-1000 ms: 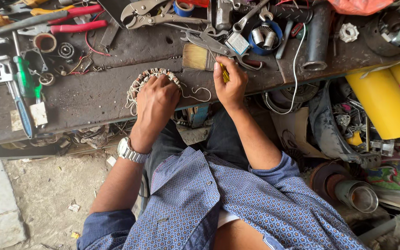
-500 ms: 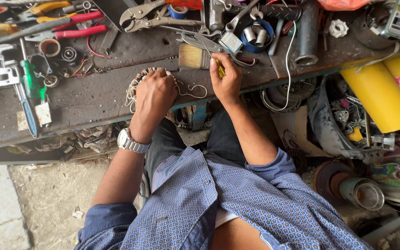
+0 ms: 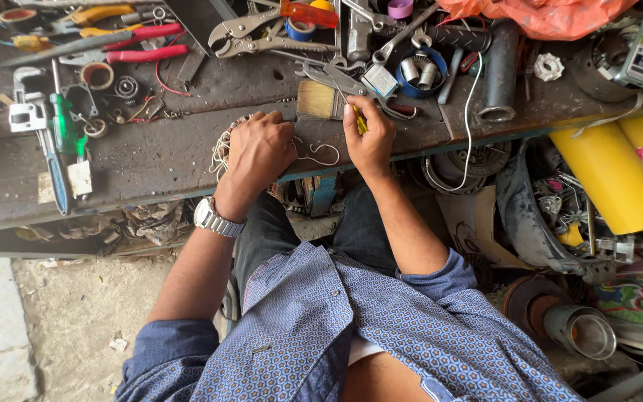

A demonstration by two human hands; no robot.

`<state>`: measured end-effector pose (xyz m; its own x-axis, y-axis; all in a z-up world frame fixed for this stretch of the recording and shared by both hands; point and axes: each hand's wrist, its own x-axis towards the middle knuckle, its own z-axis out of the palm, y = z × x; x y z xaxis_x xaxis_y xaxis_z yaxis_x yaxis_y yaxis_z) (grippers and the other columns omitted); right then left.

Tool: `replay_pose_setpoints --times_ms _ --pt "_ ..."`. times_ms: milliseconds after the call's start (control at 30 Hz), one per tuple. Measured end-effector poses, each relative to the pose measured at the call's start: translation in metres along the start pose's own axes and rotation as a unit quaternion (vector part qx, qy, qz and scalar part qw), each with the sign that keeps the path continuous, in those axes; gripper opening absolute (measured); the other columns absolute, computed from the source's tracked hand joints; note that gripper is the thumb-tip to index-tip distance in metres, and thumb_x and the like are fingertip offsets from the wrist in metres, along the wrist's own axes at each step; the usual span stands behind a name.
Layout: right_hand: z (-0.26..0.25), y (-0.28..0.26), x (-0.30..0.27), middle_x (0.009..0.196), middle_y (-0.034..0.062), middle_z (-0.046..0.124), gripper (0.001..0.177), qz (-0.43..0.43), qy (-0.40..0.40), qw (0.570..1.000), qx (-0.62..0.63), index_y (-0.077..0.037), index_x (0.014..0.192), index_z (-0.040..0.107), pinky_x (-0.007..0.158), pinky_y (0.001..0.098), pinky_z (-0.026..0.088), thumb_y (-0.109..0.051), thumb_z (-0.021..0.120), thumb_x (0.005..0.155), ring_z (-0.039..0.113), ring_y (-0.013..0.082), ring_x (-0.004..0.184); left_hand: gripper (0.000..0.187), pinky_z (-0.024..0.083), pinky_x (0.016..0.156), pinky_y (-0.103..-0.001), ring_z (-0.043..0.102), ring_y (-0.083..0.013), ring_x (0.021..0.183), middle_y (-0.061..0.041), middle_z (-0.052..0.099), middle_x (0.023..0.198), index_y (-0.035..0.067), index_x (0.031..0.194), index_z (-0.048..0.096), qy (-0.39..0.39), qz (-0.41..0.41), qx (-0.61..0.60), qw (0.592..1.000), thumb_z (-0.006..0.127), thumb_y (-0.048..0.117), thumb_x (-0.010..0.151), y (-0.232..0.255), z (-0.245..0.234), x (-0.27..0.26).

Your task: The person uses a screwdriver and pliers to adjust and manipulate wires on a circular electrical component, likely a stator, on a cluttered workbench. They repeatedly probe and reposition wires while handling the component with both hands.

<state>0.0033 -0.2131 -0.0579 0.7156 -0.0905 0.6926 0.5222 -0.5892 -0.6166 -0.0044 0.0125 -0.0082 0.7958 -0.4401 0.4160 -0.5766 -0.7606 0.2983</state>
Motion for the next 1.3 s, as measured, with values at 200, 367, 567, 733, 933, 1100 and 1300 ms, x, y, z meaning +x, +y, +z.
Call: replay_pose_setpoints --times_ms 200,367,567,733,933,1100,1300 --pt "0.001 0.0 0.001 0.096 0.013 0.075 0.013 -0.019 -0.001 0.999 -0.031 -0.003 0.111 0.068 0.075 0.0361 0.058 -0.013 0.067 0.103 0.076 0.029 0.086 0.012 0.051 0.066 -0.044 0.063 -0.0301 0.081 -0.009 0.063 0.082 0.007 0.076 0.067 -0.005 -0.031 -0.086 0.996 0.076 0.016 0.073 -0.001 -0.006 -0.004" --pt "0.002 -0.001 -0.004 0.093 0.0131 0.074 0.014 0.004 0.003 0.999 -0.034 -0.003 0.11 0.069 0.072 0.0364 0.057 -0.015 0.068 0.102 0.075 0.0283 0.082 0.015 0.051 0.072 -0.044 0.062 -0.0315 0.087 -0.01 0.062 0.089 0.007 0.078 0.065 0.021 -0.028 -0.087 0.996 0.077 0.016 0.075 0.003 -0.006 -0.016" --pt "0.003 -0.002 0.0 0.092 0.0125 0.075 0.015 0.016 0.003 0.999 -0.033 -0.003 0.109 0.07 0.072 0.0352 0.057 -0.016 0.069 0.102 0.076 0.0264 0.082 0.012 0.052 0.074 -0.043 0.062 -0.0304 0.089 -0.01 0.063 0.091 0.005 0.083 0.066 0.051 -0.016 -0.099 0.994 0.074 0.015 0.082 0.005 -0.008 -0.017" --pt "0.002 -0.002 -0.001 0.094 0.0122 0.075 0.015 0.019 -0.003 0.999 -0.028 -0.003 0.11 0.07 0.073 0.0345 0.058 -0.016 0.069 0.102 0.076 0.025 0.083 0.008 0.052 0.072 -0.041 0.062 -0.0278 0.085 -0.007 0.064 0.088 0.008 0.085 0.073 0.074 0.025 -0.094 0.992 0.075 0.017 0.086 0.008 -0.011 -0.017" --pt "0.002 0.0 0.001 0.093 0.0123 0.075 0.015 0.016 -0.013 0.999 -0.027 -0.003 0.109 0.069 0.072 0.0351 0.058 -0.016 0.069 0.102 0.076 0.0255 0.083 0.022 0.051 0.069 -0.04 0.06 -0.0271 0.082 -0.008 0.063 0.084 0.006 0.073 0.067 0.097 0.044 -0.091 0.99 0.081 0.017 0.087 0.001 -0.01 -0.028" --pt "0.0 -0.004 0.003 0.091 0.0122 0.075 0.014 0.019 -0.024 0.999 -0.03 -0.003 0.109 0.07 0.071 0.0361 0.057 -0.014 0.069 0.101 0.076 0.0264 0.082 0.019 0.051 0.07 -0.039 0.063 -0.0275 0.084 -0.009 0.064 0.09 0.007 0.08 0.067 0.252 -0.05 0.009 0.966 0.085 0.013 0.083 -0.054 -0.017 -0.068" --pt "0.0 -0.002 0.002 0.097 0.014 0.074 0.016 0.002 -0.021 0.999 -0.034 -0.002 0.113 0.068 0.076 0.0356 0.059 -0.014 0.069 0.102 0.076 0.0282 0.088 0.033 0.04 0.063 -0.043 0.053 -0.0289 0.067 -0.011 0.055 0.076 0.005 0.08 0.06 0.25 -0.282 0.072 0.923 0.082 0.012 0.103 -0.123 -0.032 -0.118"
